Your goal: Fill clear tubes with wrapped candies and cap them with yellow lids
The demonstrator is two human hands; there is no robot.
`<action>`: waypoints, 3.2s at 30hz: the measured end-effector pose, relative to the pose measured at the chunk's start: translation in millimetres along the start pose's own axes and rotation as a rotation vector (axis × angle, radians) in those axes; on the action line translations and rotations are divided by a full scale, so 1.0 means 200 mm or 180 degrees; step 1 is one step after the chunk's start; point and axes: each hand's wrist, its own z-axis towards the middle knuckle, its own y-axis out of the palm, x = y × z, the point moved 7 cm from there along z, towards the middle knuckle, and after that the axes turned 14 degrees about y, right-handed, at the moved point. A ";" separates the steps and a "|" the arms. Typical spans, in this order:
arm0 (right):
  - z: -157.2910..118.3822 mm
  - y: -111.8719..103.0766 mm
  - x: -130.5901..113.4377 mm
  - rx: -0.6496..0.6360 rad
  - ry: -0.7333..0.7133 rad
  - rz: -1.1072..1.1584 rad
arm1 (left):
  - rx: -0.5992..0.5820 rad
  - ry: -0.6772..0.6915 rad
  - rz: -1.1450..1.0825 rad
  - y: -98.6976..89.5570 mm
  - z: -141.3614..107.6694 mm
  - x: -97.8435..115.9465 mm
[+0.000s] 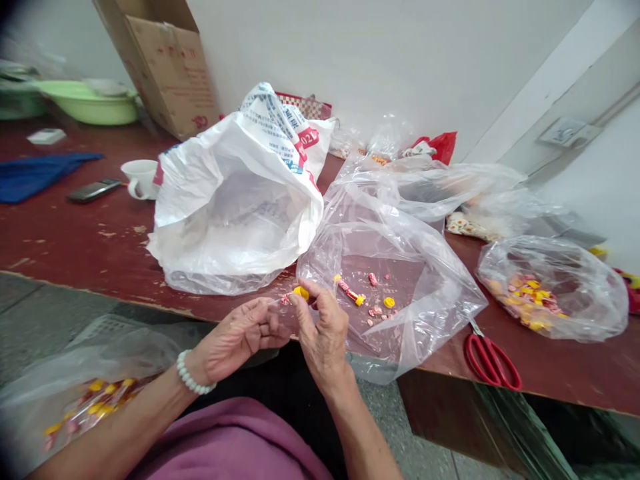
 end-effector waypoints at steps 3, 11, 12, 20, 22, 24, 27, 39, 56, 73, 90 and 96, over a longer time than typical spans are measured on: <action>0.01 0.02 -0.01 -0.0218 0.0023 -0.0008 | -0.0124 -0.0049 0.0230 -0.01 -0.02 -0.02; -0.09 0.15 -0.09 -0.0914 -0.0947 -0.0992 | -0.0275 -0.0024 0.0156 0.05 0.01 -0.03; -0.10 0.16 -0.07 -0.0906 -0.0928 -0.1071 | -0.0270 0.0011 0.0214 0.05 0.01 -0.03; -0.12 0.23 -0.04 -0.0795 -0.0872 -0.1001 | -0.0308 0.0211 0.0861 0.06 0.03 -0.04; -0.10 0.21 -0.03 -0.1151 -0.0834 -0.0886 | -0.0337 0.0084 0.0812 0.05 0.05 -0.02; -0.04 0.13 0.03 -0.1121 -0.0662 -0.0900 | -0.0295 0.0128 0.0773 0.02 0.08 0.05; 0.11 -0.10 0.23 -0.0201 -0.0293 -0.1424 | 0.0147 0.0839 0.1449 -0.11 0.20 0.29; 0.20 -0.22 0.58 0.0355 -0.0158 -0.3393 | -0.0710 0.1734 0.5354 -0.13 0.80 0.35; 0.13 -0.12 0.13 0.0160 0.0513 0.0501 | -0.0224 0.1474 0.3634 -0.14 0.41 0.50; 0.04 0.06 -0.12 -0.0410 0.0065 0.0406 | -0.0247 0.0692 0.1078 -0.02 0.10 0.27; 0.00 0.03 -0.05 0.0152 -0.0061 -0.0114 | 0.0055 0.0028 -0.0091 -0.01 0.01 0.01; -0.02 0.07 -0.04 -0.0470 -0.0026 -0.0282 | -0.0182 -0.0024 0.0101 0.00 -0.02 0.01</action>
